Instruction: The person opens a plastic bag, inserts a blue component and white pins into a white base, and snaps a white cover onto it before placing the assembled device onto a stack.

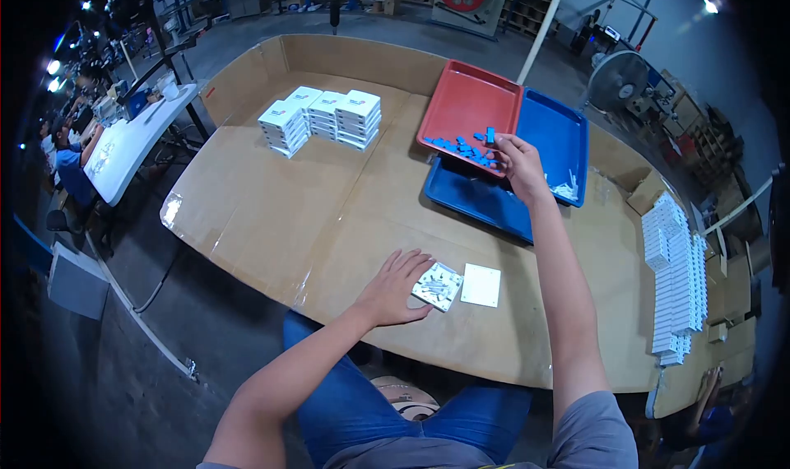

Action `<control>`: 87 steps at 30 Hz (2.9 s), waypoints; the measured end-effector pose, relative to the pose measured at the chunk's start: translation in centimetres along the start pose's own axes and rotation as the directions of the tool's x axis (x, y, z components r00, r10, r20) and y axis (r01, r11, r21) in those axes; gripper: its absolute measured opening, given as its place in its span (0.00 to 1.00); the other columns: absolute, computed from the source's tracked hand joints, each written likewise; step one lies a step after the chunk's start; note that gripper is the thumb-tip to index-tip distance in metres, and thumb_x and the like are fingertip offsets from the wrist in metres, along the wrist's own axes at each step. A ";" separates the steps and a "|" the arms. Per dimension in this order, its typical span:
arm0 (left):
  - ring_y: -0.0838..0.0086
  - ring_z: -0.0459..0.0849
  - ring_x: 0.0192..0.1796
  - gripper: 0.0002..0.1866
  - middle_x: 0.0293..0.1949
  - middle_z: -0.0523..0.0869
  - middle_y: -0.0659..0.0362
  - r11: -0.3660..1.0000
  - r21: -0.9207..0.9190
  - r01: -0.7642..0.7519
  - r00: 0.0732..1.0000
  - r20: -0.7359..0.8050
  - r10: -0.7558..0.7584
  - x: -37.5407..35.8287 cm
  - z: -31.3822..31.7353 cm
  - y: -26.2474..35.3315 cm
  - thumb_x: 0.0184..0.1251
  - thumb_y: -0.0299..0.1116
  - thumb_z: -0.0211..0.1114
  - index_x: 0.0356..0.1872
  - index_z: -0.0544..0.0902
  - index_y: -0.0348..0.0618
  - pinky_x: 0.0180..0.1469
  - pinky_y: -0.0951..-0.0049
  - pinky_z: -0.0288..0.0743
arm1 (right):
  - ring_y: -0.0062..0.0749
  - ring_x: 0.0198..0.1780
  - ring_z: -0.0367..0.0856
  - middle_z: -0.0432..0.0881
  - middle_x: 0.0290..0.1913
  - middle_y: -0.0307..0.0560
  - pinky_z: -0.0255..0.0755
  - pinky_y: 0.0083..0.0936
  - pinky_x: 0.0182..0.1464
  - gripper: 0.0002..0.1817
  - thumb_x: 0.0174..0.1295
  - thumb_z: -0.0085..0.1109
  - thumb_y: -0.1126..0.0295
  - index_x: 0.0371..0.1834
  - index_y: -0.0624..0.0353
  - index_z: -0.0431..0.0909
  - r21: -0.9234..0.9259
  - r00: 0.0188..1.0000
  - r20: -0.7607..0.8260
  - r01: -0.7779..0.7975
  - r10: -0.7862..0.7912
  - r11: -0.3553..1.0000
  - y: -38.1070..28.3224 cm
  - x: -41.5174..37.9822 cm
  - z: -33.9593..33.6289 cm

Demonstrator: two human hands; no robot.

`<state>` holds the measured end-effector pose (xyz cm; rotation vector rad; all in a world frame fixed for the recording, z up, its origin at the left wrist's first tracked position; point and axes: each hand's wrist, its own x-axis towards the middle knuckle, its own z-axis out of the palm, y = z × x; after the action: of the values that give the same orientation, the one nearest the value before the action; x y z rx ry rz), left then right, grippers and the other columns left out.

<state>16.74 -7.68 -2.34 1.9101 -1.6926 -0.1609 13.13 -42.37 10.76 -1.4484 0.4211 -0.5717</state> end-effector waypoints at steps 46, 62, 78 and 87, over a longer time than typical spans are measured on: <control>0.49 0.72 0.75 0.50 0.69 0.75 0.44 0.999 -0.029 -0.017 0.982 -0.188 0.011 -0.7 1.2 -0.5 0.46 0.53 0.83 0.68 0.74 0.33 0.79 0.52 0.65 | 0.41 0.58 0.86 0.82 0.55 0.52 0.84 0.35 0.62 0.20 0.62 0.71 0.81 0.58 0.68 0.82 -0.468 0.979 0.016 0.189 -0.205 0.863 11.5 -24.3 8.2; 0.49 0.72 0.74 0.48 0.69 0.75 0.46 0.997 -0.073 0.005 0.989 -0.145 -0.015 -0.6 1.0 -0.7 0.46 0.52 0.84 0.67 0.77 0.36 0.78 0.52 0.66 | 0.55 0.51 0.88 0.88 0.52 0.56 0.82 0.40 0.55 0.14 0.62 0.69 0.76 0.50 0.65 0.84 -0.627 0.948 0.138 0.307 -0.285 0.716 12.6 -21.4 9.4; 0.46 0.71 0.75 0.48 0.71 0.73 0.43 0.998 -0.053 -0.038 0.989 -0.146 0.030 -0.7 0.8 -0.6 0.49 0.50 0.81 0.71 0.75 0.34 0.79 0.51 0.64 | 0.53 0.79 0.68 0.77 0.71 0.55 0.44 0.71 0.82 0.18 0.72 0.64 0.64 0.62 0.56 0.87 -0.879 0.938 0.326 0.348 -0.122 0.327 10.8 -22.4 8.2; 0.45 0.70 0.74 0.51 0.70 0.71 0.41 0.999 -0.040 0.030 0.988 -0.148 -0.036 -1.0 -0.2 1.1 0.53 0.52 0.78 0.78 0.69 0.40 0.78 0.51 0.64 | 0.55 0.74 0.74 0.75 0.74 0.57 0.71 0.42 0.74 0.26 0.64 0.73 0.64 0.66 0.57 0.84 -0.861 0.985 0.171 0.139 0.021 0.489 8.6 -24.2 -1.7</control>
<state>15.69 -6.67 -1.96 1.8744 -1.5502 -0.0612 -6.20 -28.99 0.34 -2.5088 0.5747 -0.2610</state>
